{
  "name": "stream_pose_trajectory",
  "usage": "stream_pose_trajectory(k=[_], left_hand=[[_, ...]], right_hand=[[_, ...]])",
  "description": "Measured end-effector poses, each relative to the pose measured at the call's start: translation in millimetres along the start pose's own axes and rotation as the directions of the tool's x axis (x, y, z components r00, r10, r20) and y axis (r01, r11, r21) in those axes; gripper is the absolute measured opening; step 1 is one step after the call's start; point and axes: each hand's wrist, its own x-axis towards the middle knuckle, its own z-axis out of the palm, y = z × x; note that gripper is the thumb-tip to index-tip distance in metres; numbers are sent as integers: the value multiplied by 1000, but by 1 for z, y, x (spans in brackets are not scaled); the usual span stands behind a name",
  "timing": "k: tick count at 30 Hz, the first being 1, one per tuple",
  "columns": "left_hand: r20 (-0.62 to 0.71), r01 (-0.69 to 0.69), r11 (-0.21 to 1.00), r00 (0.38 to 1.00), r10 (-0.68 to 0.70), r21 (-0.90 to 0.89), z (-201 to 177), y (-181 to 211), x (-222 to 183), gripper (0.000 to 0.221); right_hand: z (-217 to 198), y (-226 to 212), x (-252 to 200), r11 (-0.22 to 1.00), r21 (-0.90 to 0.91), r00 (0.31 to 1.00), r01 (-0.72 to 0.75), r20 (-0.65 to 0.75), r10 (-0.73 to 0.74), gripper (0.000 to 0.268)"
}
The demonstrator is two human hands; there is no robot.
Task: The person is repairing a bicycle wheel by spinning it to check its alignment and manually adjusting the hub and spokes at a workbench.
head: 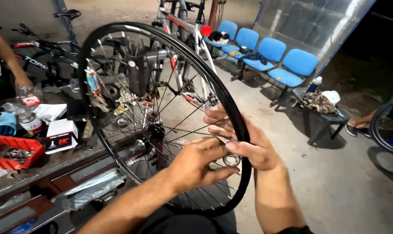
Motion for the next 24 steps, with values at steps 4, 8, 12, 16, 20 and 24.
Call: stream_pose_trajectory(k=[4, 8, 12, 16, 20, 24], left_hand=[[-33, -130, 982, 990, 135, 138, -17, 1, -1, 39], [-187, -81, 927, 970, 159, 367, -28, -10, -13, 54], [-238, 8, 935, 968, 82, 354, -45, 9, 4, 44], [-257, 75, 957, 966, -1, 279, -43, 9, 4, 37], [-261, 112, 992, 961, -93, 59, -48, 12, 7, 34], [-253, 95, 994, 964, -77, 61, -41, 3, -4, 30]], right_hand=[[16, 14, 1, 996, 69, 989, 48, -146, -38, 69], [27, 24, -12, 971, -238, 932, 36, -342, -118, 61], [43, 32, -14, 920, -382, 929, 90, -301, -215, 62], [49, 32, -16, 937, -318, 933, 143, -272, -235, 65], [48, 33, -17, 938, -308, 944, 158, -231, -235, 70], [54, 29, -16, 915, -384, 929, 121, -282, -241, 67]])
